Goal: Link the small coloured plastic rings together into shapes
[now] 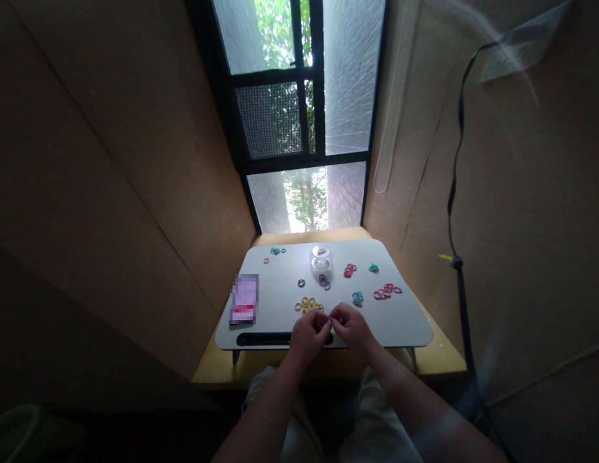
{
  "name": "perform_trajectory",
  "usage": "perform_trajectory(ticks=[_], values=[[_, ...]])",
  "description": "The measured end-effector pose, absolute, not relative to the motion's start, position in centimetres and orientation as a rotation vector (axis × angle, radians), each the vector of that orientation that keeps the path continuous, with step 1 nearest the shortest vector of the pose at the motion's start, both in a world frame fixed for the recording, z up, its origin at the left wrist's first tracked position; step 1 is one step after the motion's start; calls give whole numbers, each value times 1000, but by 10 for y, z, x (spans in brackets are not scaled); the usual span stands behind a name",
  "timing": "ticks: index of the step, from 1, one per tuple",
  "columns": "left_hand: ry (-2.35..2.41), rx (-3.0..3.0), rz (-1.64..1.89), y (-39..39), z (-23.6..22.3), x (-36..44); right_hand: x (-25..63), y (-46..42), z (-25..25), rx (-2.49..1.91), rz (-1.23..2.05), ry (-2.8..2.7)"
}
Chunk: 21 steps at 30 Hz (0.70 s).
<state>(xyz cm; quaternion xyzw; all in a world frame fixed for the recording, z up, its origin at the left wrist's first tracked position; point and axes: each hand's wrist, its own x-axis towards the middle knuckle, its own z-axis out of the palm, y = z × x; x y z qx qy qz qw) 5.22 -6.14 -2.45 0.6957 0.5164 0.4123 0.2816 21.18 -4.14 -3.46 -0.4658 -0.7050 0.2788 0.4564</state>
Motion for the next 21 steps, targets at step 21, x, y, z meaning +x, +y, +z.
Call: perform_trajectory(ticks=[21], values=[[1412, 1876, 1096, -62, -24, 53, 212, -41, -39, -1156, 720, -1728]])
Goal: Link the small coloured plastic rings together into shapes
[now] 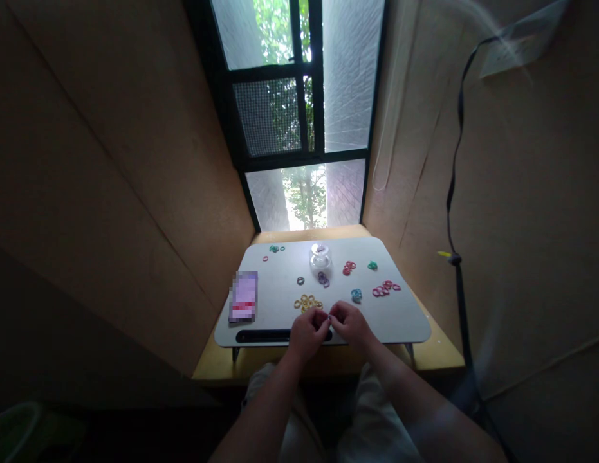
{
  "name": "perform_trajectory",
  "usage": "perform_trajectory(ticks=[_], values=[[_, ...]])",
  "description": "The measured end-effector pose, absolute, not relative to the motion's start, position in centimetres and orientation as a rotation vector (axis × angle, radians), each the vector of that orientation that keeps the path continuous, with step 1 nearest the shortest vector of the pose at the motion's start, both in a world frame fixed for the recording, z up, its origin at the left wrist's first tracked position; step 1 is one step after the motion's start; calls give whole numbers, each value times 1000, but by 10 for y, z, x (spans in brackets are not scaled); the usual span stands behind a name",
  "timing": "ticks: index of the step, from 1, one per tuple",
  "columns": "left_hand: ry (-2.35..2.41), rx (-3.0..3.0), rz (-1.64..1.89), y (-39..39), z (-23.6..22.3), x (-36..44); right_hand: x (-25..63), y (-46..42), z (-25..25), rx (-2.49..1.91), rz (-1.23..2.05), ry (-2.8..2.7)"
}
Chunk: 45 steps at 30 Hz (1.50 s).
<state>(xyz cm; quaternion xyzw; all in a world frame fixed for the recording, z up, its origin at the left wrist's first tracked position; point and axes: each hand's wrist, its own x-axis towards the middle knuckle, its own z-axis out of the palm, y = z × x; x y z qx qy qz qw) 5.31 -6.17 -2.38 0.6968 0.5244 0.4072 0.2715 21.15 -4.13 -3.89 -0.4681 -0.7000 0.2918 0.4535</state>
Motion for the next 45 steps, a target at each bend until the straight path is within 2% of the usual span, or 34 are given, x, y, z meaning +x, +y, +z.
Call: perform_trajectory(ticks=[45], values=[[1381, 1866, 1116, -63, -23, 53, 211, -45, -32, -1148, 717, -1745]])
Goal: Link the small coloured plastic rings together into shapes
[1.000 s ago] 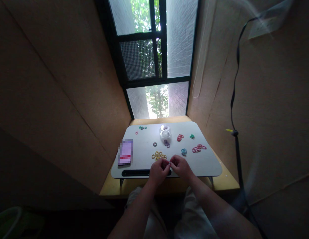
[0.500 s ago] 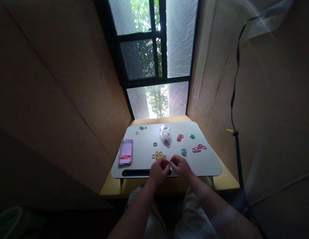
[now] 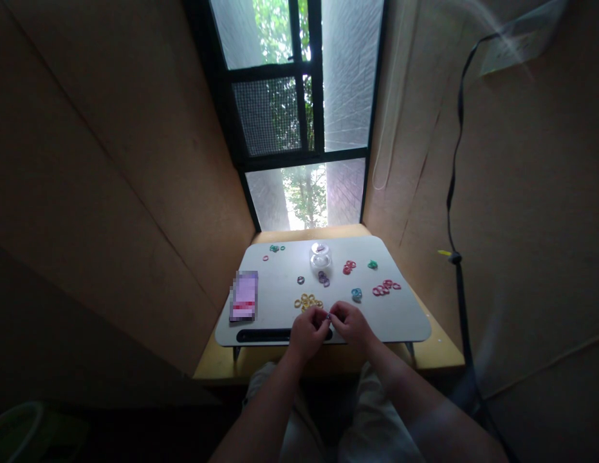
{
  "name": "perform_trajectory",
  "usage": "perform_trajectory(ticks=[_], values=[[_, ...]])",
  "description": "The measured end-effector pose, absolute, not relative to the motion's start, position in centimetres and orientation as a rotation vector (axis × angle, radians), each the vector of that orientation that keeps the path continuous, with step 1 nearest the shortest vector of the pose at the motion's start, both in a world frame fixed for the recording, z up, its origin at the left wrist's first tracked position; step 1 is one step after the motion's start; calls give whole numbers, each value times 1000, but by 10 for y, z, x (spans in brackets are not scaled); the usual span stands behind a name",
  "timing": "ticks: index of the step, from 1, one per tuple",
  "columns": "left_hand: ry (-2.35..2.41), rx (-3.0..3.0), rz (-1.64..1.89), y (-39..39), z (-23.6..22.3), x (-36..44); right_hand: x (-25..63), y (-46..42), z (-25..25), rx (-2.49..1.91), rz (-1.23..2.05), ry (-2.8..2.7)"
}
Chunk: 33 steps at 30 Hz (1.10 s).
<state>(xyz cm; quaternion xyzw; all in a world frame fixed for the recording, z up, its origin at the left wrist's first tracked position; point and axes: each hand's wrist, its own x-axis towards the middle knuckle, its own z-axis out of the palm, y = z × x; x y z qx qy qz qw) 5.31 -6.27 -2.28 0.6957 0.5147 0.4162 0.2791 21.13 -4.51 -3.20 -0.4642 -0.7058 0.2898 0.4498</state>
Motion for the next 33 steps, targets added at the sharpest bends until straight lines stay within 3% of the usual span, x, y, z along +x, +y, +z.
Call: perform_trajectory(ticks=[33], values=[[1403, 1880, 1093, -64, -21, 53, 213, -43, -34, -1140, 703, -1763]])
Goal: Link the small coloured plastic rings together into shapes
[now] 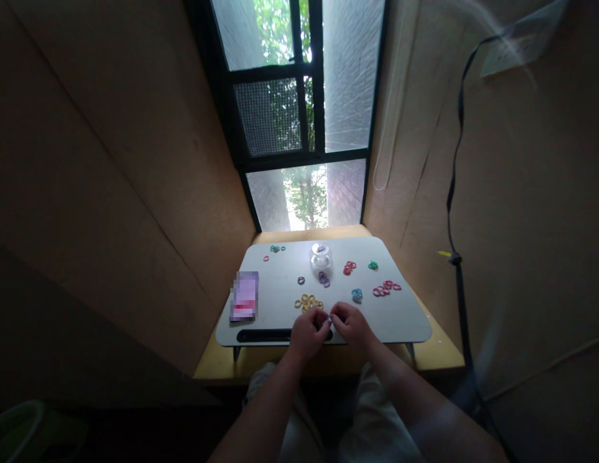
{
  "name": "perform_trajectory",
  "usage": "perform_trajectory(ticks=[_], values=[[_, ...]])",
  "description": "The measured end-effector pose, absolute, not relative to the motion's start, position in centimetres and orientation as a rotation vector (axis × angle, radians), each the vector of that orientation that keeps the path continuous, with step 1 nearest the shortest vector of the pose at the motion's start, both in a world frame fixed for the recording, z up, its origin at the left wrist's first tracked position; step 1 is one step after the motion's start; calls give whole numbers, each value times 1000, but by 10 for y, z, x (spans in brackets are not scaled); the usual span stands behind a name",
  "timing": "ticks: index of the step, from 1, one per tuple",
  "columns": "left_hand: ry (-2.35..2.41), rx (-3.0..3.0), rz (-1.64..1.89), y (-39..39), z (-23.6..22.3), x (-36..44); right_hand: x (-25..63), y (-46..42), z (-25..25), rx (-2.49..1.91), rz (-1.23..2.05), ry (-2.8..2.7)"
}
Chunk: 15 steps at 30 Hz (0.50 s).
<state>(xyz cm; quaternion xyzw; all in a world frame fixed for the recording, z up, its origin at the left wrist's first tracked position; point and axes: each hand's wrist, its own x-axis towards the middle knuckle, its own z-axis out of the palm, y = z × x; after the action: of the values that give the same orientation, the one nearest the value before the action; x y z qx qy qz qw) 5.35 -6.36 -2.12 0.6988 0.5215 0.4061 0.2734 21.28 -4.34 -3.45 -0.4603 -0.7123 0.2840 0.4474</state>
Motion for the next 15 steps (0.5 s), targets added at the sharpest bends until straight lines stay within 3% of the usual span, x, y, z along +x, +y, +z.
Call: perform_trajectory(ticks=[15], values=[[1403, 1875, 1079, -63, -21, 53, 213, -44, -34, -1139, 712, -1754]])
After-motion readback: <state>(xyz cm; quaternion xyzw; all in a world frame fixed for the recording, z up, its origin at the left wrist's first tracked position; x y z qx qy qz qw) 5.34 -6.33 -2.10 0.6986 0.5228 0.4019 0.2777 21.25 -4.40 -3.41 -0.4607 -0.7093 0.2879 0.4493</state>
